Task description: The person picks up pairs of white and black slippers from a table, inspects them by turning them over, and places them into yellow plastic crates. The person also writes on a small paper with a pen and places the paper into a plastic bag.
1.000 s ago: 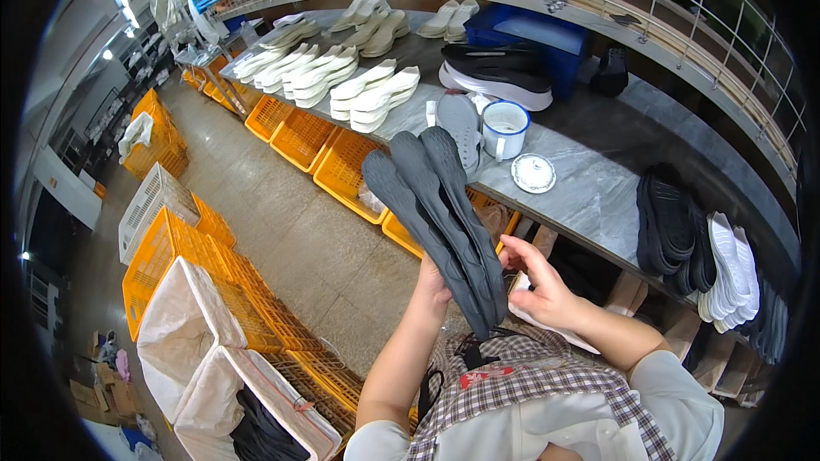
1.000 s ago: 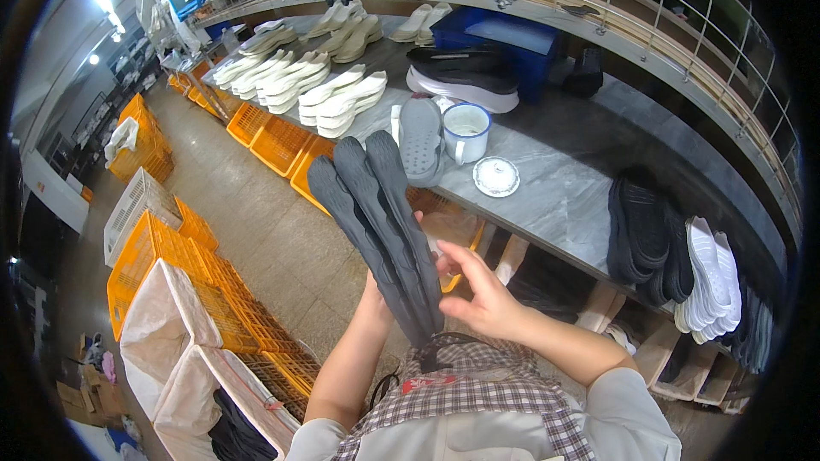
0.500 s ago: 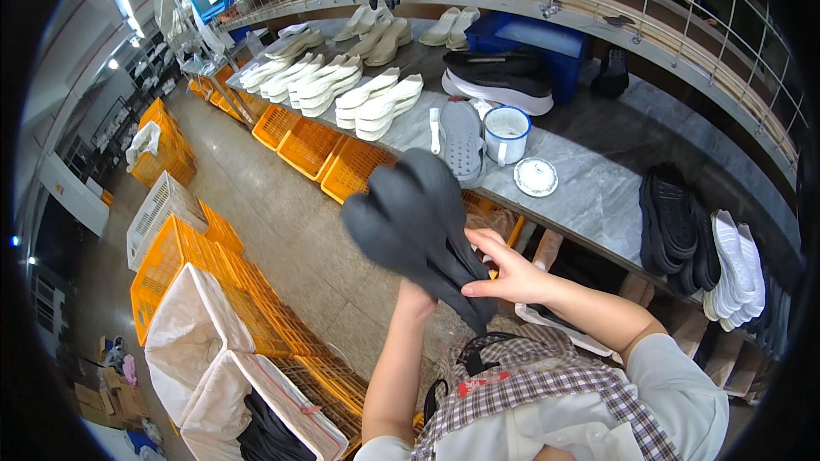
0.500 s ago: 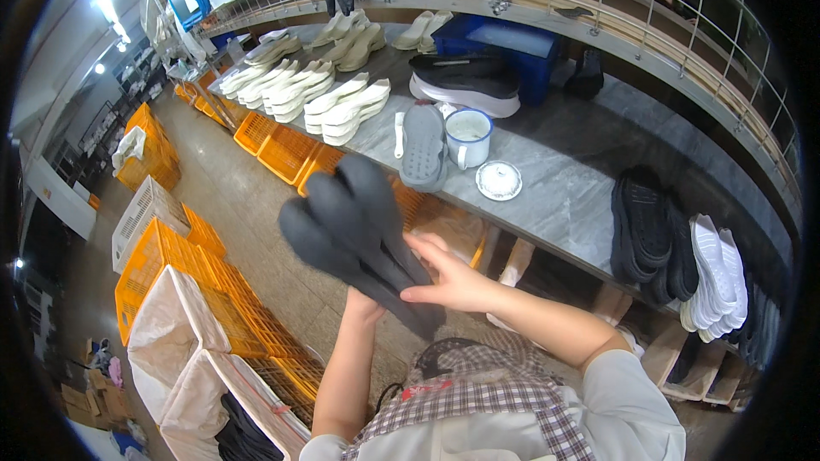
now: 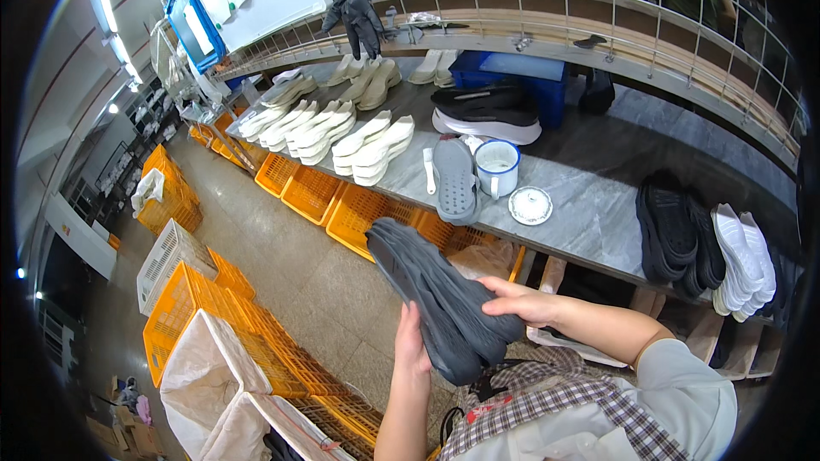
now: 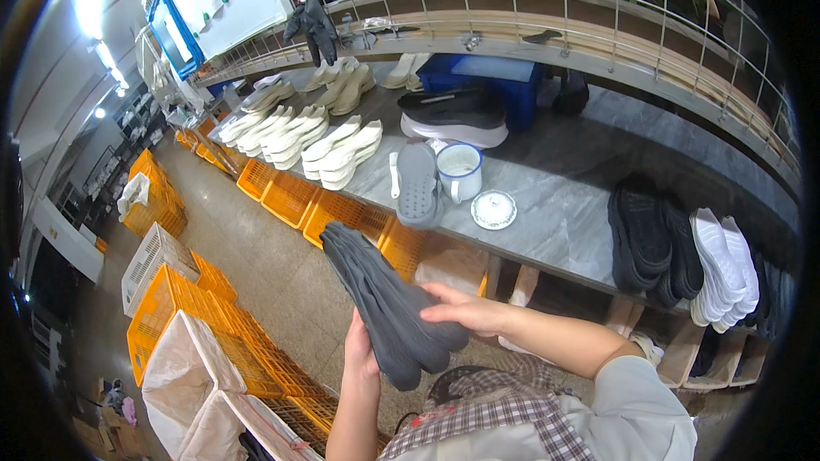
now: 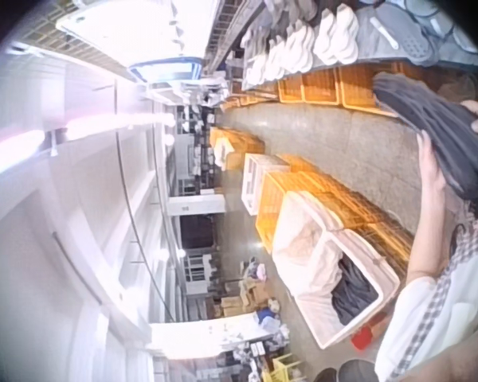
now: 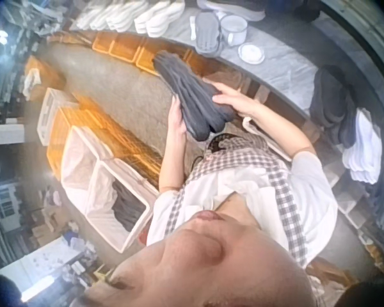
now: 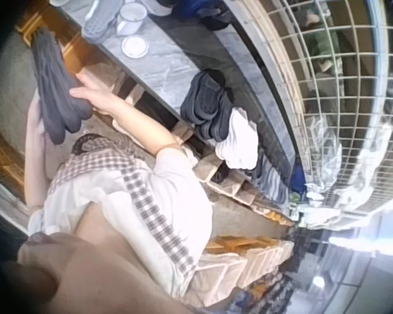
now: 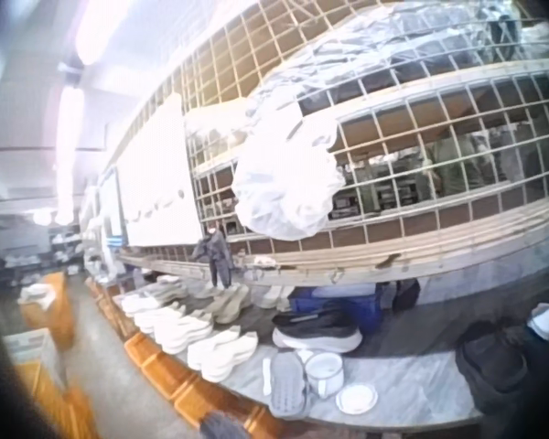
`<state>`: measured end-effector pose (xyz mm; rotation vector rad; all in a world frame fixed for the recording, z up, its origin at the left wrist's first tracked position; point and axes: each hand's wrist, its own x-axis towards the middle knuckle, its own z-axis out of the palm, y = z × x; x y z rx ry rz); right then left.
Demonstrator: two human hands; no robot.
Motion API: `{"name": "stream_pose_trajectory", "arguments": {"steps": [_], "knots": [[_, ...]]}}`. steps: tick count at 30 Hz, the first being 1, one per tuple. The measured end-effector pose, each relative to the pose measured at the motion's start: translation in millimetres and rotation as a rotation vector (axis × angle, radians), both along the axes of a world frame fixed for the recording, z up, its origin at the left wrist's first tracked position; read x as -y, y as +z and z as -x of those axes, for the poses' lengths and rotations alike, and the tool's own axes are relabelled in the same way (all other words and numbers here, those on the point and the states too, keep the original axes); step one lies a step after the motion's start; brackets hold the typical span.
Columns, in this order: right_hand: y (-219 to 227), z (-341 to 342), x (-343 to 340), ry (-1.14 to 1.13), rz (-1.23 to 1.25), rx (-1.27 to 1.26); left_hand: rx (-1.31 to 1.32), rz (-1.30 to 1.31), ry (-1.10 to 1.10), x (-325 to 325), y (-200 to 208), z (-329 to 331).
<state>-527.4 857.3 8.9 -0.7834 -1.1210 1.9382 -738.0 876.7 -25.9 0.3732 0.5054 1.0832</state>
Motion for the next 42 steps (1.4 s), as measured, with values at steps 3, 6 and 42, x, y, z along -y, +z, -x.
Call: {"name": "stream_pose_trajectory", "arguments": {"steps": [3,6,42], "knots": [[5.7,1.9,5.4,-0.062,0.036,-0.165,0.111,0.030,-0.066,-2.4,1.2,-5.9],[6.7,2.5,11.5,-0.069,-0.050,-0.067,0.110,0.015,-0.102,-2.1,5.1,-12.2],[-7.3,-186.1,157.2,-1.170,-0.436,0.392,-0.468,-0.031,-0.768,-70.2,-17.7,-307.6]]}}
